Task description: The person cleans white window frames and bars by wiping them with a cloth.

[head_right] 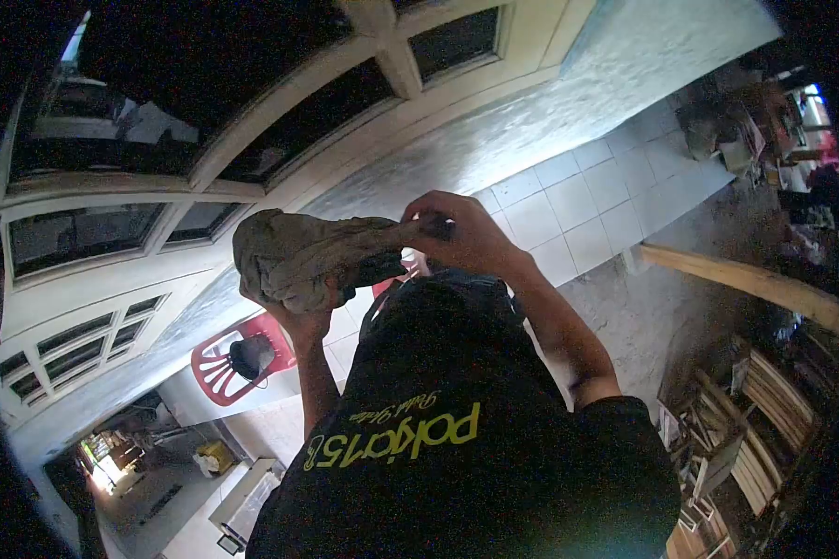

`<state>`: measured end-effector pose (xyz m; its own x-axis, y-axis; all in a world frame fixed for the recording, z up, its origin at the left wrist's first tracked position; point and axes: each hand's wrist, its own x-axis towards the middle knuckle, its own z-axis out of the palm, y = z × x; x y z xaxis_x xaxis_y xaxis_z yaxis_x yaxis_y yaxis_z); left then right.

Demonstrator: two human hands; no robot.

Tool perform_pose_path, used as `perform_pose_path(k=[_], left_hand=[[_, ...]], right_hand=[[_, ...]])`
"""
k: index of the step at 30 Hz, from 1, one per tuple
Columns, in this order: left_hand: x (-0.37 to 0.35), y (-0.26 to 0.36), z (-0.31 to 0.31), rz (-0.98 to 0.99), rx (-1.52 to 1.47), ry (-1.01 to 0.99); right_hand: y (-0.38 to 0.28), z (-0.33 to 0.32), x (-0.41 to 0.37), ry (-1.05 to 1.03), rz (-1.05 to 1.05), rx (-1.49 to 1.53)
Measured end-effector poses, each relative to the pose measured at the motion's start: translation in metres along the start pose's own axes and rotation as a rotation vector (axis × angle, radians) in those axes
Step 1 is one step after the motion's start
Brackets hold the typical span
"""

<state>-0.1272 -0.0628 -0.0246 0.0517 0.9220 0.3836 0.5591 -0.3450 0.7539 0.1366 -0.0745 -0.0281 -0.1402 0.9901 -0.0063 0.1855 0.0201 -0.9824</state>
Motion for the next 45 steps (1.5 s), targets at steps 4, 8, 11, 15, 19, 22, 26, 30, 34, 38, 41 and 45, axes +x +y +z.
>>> perform_pose_path(k=[4, 8, 11, 15, 19, 22, 26, 30, 34, 38, 41, 45], left_hand=[[0.001, 0.0, 0.003, 0.028, -0.004, 0.012], [0.005, 0.0, 0.003, 0.012, -0.007, -0.039], [0.006, 0.0, 0.005, 0.03, -0.019, -0.045], [0.013, 0.011, 0.003, 0.055, 0.058, -0.096], [0.012, 0.015, 0.005, 0.116, 0.062, -0.093], [0.006, 0.017, 0.006, 0.142, 0.18, -0.114], [-0.001, 0.022, 0.008, 0.176, 0.227, -0.127], [0.012, 0.04, 0.011, 0.31, 0.225, -0.13], [0.018, 0.047, 0.02, 0.25, -0.15, -0.162], [0.041, 0.074, 0.016, 0.337, -0.181, -0.255], [0.047, 0.075, 0.022, 0.358, -0.072, -0.349], [0.058, 0.084, 0.027, 0.509, 0.035, -0.294]], right_hand=[[-0.012, -0.016, -0.001, -0.057, 0.056, -0.021], [-0.015, -0.028, -0.001, -0.04, -0.023, -0.093], [-0.014, -0.031, 0.001, 0.008, -0.112, -0.124], [-0.022, -0.031, 0.004, 0.116, -0.163, -0.194], [-0.011, -0.022, 0.011, 0.512, -0.379, -0.457], [-0.002, -0.007, 0.007, 0.735, -0.239, -0.306], [0.018, 0.009, -0.002, 0.745, -0.085, -0.045], [0.0, 0.014, 0.003, 0.779, -0.135, 0.156], [-0.01, 0.016, 0.007, 0.837, -0.246, 0.241], [-0.05, 0.008, 0.011, 0.95, -0.438, 0.247], [-0.076, 0.0, 0.018, 1.004, -0.485, 0.305], [-0.084, -0.022, 0.029, 0.976, -0.631, 0.265]])
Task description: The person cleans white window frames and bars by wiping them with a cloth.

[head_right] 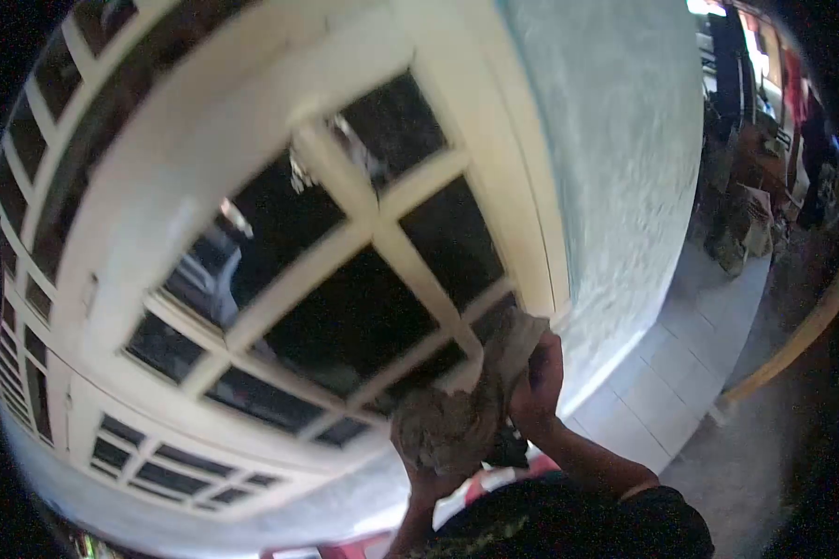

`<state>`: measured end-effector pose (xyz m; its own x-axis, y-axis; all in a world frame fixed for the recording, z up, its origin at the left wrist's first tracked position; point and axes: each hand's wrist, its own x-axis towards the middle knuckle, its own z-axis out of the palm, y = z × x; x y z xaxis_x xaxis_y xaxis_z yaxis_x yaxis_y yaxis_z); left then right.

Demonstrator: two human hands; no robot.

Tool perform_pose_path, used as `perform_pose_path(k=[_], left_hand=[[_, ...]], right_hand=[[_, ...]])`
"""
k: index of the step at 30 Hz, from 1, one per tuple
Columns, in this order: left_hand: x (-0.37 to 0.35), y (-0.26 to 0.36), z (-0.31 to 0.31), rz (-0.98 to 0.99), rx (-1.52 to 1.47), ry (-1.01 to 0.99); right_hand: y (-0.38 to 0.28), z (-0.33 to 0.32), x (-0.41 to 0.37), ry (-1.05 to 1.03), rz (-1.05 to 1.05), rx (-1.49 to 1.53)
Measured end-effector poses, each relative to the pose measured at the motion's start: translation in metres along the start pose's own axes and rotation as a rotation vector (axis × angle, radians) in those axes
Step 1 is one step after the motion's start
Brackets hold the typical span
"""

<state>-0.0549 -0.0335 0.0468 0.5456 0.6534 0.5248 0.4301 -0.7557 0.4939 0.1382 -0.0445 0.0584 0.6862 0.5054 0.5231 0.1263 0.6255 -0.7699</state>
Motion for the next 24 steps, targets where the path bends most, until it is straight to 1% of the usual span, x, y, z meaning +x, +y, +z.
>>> perform_pose_path(k=[1, 2, 3, 5, 6, 7, 9, 10, 11, 13, 14, 15, 16, 18, 21, 23, 24], left_hand=[[0.004, 0.001, 0.002, 0.058, -0.05, 0.052], [0.01, 0.01, -0.002, 0.065, -0.085, 0.053], [0.023, 0.023, -0.007, 0.074, -0.159, 0.057], [0.047, 0.049, -0.018, 0.091, -0.204, 0.05], [0.053, 0.049, -0.019, 0.139, -0.069, 0.057], [0.059, 0.049, -0.021, 0.186, 0.067, 0.071], [0.069, 0.05, -0.031, 0.267, 0.485, -0.104], [0.074, 0.053, -0.036, 0.22, 0.297, -0.057], [0.081, 0.058, -0.042, 0.175, 0.106, -0.012], [0.094, 0.068, -0.053, 0.114, -0.189, 0.124], [0.101, 0.076, -0.059, 0.095, -0.289, 0.214], [0.11, 0.084, -0.066, 0.075, -0.391, 0.301], [0.12, 0.094, -0.076, 0.1, -0.335, 0.315], [0.142, 0.114, -0.1, 0.148, -0.227, 0.334], [0.171, 0.136, -0.117, 0.194, -0.565, 0.355], [0.189, 0.154, -0.129, 0.214, -0.758, 0.331], [0.195, 0.16, -0.132, 0.225, -0.856, 0.318]], right_hand=[[-0.006, 0.006, 0.008, 0.007, -0.065, 0.021], [-0.016, 0.012, 0.019, 0.002, -0.129, 0.044], [-0.031, 0.019, 0.029, -0.048, -0.14, 0.101], [-0.05, 0.031, 0.046, -0.064, -0.167, 0.17], [-0.055, 0.034, 0.056, -0.082, -0.171, 0.198], [-0.061, 0.034, 0.068, -0.205, -0.211, 0.249], [-0.092, 0.043, 0.091, -0.255, -0.263, 0.168], [-0.108, 0.048, 0.103, -0.275, -0.283, 0.123], [-0.12, 0.053, 0.119, -0.291, -0.471, -0.01], [-0.141, 0.071, 0.142, -0.261, -0.587, -0.059], [-0.153, 0.081, 0.153, -0.241, -0.64, -0.083], [-0.168, 0.09, 0.163, -0.31, -0.627, 0.016], [-0.186, 0.099, 0.171, -0.377, -0.609, 0.113], [-0.234, 0.114, 0.185, -0.462, -0.552, 0.07], [-0.242, 0.139, 0.222, -0.369, -0.786, -0.101], [-0.26, 0.152, 0.238, -0.293, -0.94, -0.18], [-0.273, 0.156, 0.24, -0.331, -0.863, -0.094]])
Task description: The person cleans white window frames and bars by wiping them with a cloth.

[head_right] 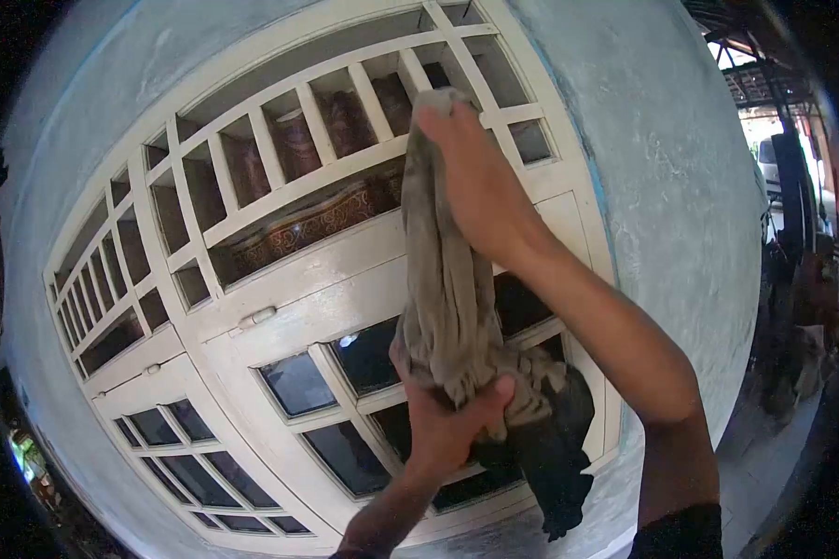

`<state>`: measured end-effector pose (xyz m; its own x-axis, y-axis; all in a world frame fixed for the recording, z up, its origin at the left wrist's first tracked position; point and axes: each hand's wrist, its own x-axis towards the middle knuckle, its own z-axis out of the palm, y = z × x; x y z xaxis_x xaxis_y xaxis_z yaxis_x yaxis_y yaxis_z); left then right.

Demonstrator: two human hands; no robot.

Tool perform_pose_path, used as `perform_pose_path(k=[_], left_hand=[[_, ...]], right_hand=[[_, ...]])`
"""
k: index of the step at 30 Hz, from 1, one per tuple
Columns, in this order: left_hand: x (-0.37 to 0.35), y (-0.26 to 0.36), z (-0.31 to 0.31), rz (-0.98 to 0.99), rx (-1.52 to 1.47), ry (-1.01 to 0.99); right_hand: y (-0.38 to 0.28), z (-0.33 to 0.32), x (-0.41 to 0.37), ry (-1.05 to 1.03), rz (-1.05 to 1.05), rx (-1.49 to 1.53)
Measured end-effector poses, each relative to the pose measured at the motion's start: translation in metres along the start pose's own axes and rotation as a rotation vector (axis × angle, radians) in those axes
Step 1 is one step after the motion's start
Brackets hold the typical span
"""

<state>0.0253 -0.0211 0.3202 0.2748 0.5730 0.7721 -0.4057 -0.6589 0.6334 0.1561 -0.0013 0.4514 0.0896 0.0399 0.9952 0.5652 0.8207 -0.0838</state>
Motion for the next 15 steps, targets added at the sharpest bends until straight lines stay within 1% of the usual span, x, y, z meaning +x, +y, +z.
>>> perform_pose_path(k=[1, 2, 4, 5, 6, 8, 9, 13, 15], left_hand=[[0.009, -0.005, -0.003, 0.064, 0.1, -0.02], [0.016, -0.004, 0.0, 0.064, 0.055, -0.035], [0.03, 0.001, 0.005, 0.065, -0.039, -0.063], [0.036, 0.002, 0.005, 0.129, -0.014, -0.073], [0.044, 0.005, 0.006, 0.089, -0.079, -0.063], [0.059, 0.013, 0.005, 0.004, -0.222, -0.036], [0.063, 0.023, 0.006, -0.023, -0.3, -0.038], [0.083, 0.035, -0.001, -0.123, -0.417, -0.028], [0.09, 0.035, -0.006, -0.175, -0.457, -0.043]], right_hand=[[-0.011, 0.0, 0.012, 0.002, 0.06, 0.103], [-0.017, -0.001, 0.024, 0.002, 0.12, 0.205], [0.001, 0.004, 0.048, -0.122, 0.116, 0.357], [0.004, 0.007, 0.059, -0.162, 0.182, 0.423], [0.005, 0.009, 0.07, -0.199, 0.251, 0.487], [-0.017, 0.024, 0.087, -0.227, 0.542, 0.581], [-0.015, 0.029, 0.093, -0.203, 0.43, 0.513], [0.0, 0.049, 0.125, -0.244, 0.46, 0.451], [0.01, 0.05, 0.133, -0.257, 0.488, 0.465]])
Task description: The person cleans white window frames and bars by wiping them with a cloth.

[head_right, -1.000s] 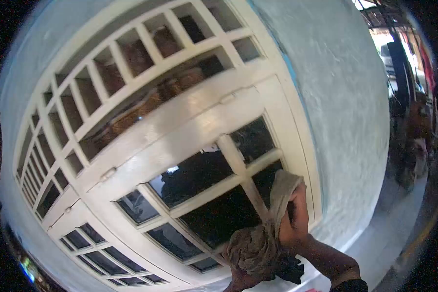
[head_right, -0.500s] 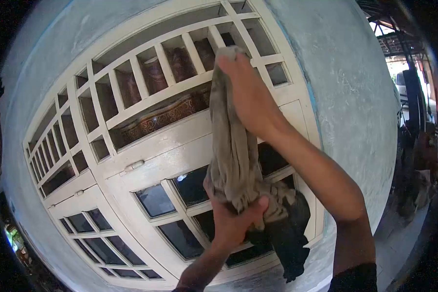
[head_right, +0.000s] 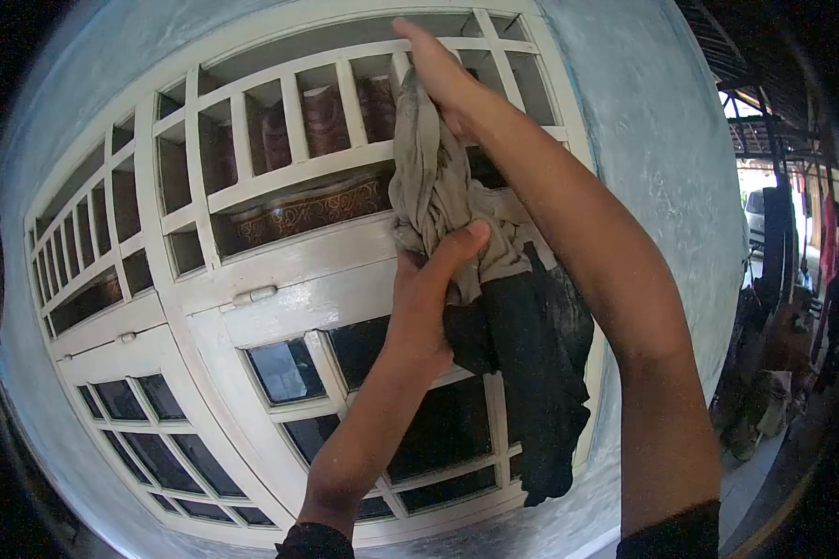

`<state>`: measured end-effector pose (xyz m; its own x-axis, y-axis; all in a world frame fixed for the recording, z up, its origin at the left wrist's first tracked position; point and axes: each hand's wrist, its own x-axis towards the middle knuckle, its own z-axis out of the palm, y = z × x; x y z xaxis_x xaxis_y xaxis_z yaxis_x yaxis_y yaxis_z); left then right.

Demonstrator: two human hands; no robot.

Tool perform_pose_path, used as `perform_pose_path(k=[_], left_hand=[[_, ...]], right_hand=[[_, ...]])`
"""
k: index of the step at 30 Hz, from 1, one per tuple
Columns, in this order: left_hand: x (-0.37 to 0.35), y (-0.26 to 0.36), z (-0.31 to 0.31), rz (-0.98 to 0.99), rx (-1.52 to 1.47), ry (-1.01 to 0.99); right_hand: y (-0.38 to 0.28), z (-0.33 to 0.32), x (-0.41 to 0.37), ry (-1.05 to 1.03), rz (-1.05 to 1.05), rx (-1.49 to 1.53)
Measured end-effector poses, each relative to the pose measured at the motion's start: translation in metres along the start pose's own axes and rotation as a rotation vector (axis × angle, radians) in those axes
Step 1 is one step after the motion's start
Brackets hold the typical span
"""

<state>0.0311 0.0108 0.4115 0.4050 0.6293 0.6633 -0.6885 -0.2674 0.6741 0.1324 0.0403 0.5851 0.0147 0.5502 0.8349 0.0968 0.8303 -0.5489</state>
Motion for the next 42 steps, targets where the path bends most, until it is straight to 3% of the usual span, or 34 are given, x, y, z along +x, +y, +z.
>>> perform_pose_path(k=[1, 2, 5, 8, 11, 15, 20, 23, 24, 27, 31, 33, 37, 38, 42], left_hand=[[0.001, 0.0, -0.002, -0.005, -0.005, -0.011], [0.002, 0.0, -0.002, -0.012, -0.011, -0.022], [-0.002, -0.007, -0.003, -0.027, 0.003, -0.043], [-0.007, -0.013, -0.001, -0.011, 0.087, -0.052], [-0.004, -0.008, 0.003, -0.035, 0.051, -0.059], [0.0, -0.004, 0.0, -0.103, 0.03, -0.023], [-0.016, -0.017, -0.007, -0.099, 0.077, -0.065], [-0.021, -0.023, -0.007, -0.13, 0.118, -0.061], [-0.023, -0.023, -0.005, -0.149, 0.125, -0.046], [-0.029, -0.031, -0.007, -0.18, 0.159, -0.029], [-0.037, -0.039, -0.01, -0.209, 0.231, -0.015], [-0.04, -0.039, -0.01, -0.254, 0.289, -0.033], [-0.055, -0.059, -0.011, -0.284, 0.419, -0.099], [-0.06, -0.06, -0.009, -0.344, 0.502, -0.143], [-0.096, -0.089, -0.018, -0.382, 0.867, -0.149]], right_hand=[[-0.001, -0.001, 0.001, -0.004, 0.018, 0.006], [0.004, -0.007, 0.007, -0.153, 0.067, 0.102], [0.0, 0.001, -0.018, -0.019, -0.054, -0.226], [-0.002, -0.013, -0.006, -0.101, 0.107, -0.172], [0.0, -0.016, 0.008, -0.165, 0.175, 0.09], [0.005, -0.001, -0.003, -0.059, 0.039, -0.192], [0.014, -0.014, -0.013, -0.147, 0.025, -0.182], [0.022, -0.02, -0.018, -0.01, 0.036, -0.322], [0.02, -0.018, -0.026, 0.06, -0.063, -0.398], [0.023, -0.03, -0.028, -0.007, -0.118, -0.512], [0.028, -0.034, -0.045, 0.145, -0.405, -0.716], [0.044, -0.033, -0.053, 0.258, -0.619, -0.619], [0.037, -0.044, -0.113, 0.233, -0.52, -0.548], [0.05, -0.047, -0.125, 0.37, -0.668, -0.485], [0.069, -0.084, -0.198, 0.381, -0.526, -0.362]])
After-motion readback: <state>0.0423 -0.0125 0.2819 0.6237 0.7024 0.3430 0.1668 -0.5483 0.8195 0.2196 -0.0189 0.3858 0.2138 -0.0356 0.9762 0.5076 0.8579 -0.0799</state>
